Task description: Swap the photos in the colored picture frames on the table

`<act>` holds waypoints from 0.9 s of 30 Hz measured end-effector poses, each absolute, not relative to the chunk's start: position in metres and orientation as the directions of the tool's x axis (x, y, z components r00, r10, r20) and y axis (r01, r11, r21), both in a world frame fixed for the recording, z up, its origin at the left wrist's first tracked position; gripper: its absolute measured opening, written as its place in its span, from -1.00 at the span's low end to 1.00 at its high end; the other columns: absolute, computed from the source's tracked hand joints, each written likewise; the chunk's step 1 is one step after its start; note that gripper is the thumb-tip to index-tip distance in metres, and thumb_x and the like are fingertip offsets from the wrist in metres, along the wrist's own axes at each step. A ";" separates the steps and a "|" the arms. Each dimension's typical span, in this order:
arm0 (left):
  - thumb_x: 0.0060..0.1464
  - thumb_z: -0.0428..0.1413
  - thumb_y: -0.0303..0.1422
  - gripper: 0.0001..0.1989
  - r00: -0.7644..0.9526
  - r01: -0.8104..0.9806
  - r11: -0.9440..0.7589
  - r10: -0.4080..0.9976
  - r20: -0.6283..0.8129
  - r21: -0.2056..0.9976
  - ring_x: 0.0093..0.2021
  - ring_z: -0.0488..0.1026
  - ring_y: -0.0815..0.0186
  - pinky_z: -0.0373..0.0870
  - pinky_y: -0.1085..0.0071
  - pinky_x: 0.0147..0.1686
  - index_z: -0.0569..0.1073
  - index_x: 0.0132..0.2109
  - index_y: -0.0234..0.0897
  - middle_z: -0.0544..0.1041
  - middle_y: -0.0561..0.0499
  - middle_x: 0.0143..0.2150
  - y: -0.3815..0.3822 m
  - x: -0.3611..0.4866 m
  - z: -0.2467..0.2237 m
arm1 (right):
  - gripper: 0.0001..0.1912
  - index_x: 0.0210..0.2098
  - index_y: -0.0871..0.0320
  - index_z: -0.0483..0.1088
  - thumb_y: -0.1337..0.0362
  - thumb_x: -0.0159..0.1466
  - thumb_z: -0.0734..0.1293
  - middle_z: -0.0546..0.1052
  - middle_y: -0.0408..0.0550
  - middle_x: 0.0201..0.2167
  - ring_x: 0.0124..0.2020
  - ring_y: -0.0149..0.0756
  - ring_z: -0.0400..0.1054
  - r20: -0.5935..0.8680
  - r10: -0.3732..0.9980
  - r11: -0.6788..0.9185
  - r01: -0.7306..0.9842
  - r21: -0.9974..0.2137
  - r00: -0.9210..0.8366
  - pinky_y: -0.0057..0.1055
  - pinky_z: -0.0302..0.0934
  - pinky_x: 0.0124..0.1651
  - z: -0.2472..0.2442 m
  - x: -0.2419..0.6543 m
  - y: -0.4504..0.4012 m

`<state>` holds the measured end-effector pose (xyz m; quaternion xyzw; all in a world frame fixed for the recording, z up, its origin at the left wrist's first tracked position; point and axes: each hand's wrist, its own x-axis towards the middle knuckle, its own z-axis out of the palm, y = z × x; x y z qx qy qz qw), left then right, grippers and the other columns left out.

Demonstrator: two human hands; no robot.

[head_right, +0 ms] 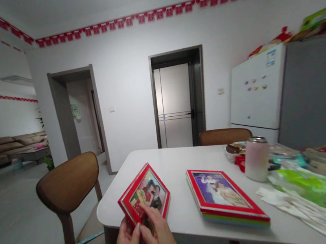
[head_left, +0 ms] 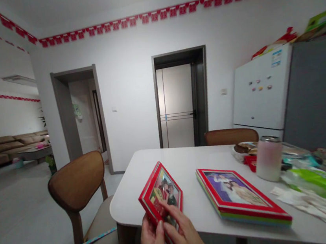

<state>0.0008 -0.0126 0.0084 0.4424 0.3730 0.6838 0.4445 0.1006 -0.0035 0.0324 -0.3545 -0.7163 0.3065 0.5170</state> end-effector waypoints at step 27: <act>0.03 -0.09 -0.51 -0.63 0.610 0.615 -0.760 0.627 0.484 0.210 0.02 0.26 0.18 0.21 0.27 0.00 0.28 0.01 -0.23 0.32 -0.10 0.03 -0.003 0.015 -0.016 | -0.67 -0.31 0.28 0.40 0.25 0.05 0.13 0.50 0.07 -0.47 -0.45 -0.29 0.36 0.157 0.984 0.144 0.877 -0.458 -0.079 -0.49 0.14 -0.40 0.022 0.194 0.036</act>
